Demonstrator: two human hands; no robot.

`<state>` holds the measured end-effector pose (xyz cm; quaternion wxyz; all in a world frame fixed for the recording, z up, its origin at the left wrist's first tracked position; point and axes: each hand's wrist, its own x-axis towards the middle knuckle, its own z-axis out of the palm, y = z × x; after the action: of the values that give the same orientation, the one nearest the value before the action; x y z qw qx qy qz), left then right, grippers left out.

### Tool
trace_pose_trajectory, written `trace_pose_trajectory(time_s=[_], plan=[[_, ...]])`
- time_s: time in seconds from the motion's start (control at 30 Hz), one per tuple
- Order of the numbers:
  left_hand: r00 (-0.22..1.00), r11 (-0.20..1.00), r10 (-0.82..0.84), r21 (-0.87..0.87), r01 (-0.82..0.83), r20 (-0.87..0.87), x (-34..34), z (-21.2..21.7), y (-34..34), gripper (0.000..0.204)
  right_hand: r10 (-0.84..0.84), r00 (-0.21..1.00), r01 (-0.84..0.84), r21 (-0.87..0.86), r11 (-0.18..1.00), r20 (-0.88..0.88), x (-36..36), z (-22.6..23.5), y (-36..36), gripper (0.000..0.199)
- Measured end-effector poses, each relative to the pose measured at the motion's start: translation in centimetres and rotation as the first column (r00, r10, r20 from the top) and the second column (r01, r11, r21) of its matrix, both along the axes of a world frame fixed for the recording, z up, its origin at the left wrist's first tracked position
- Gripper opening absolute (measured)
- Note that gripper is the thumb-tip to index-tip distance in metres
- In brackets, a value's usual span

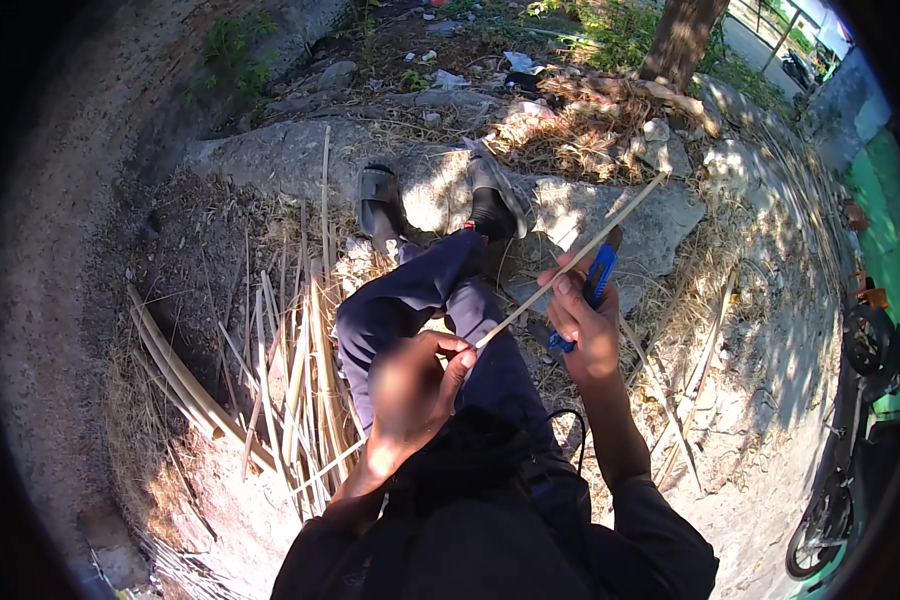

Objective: The person shaves a bamboo strip using a blue cutter knife by hand.

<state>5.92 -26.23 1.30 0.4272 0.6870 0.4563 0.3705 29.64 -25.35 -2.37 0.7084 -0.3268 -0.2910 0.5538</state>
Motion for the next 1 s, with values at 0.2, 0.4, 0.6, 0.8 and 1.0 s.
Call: trace_pose_trajectory(time_s=[0.2, 0.4, 0.6, 0.8, 1.0], plan=[[0.998, 0.997, 0.064, -0.038, -0.065, -0.028, -0.2, 0.0, -0.1, 0.011, -0.148, 0.951, 0.143, 0.039, 0.989, 0.273, -0.4, 1.2, 0.0, 0.036], [1.000, 1.000, 0.026, 0.014, -0.026, -0.008, -0.2, 0.3, 0.0, 0.012, -0.176, 0.585, 0.008, 0.211, 0.977, 0.792, 0.0, 0.0, -2.9, 0.035], [0.977, 0.988, 0.010, -0.154, 0.023, 0.212, 0.5, -0.2, -0.5, 0.014, -0.273, 0.301, -0.106, 0.317, 0.943, 0.914, -1.8, 0.0, -3.5, 0.037], [0.978, 0.979, 0.003, -0.199, 0.039, 0.210, 0.1, 0.2, -0.4, 0.015, -0.242, 0.223, -0.131, 0.275, 0.952, 0.944, -2.1, 0.6, -3.3, 0.038], [0.990, 0.991, 0.001, -0.135, 0.018, 0.138, 0.0, 0.5, -0.5, 0.016, -0.299, 0.181, -0.139, 0.325, 0.935, 0.937, -2.3, 0.7, -2.9, 0.038]])
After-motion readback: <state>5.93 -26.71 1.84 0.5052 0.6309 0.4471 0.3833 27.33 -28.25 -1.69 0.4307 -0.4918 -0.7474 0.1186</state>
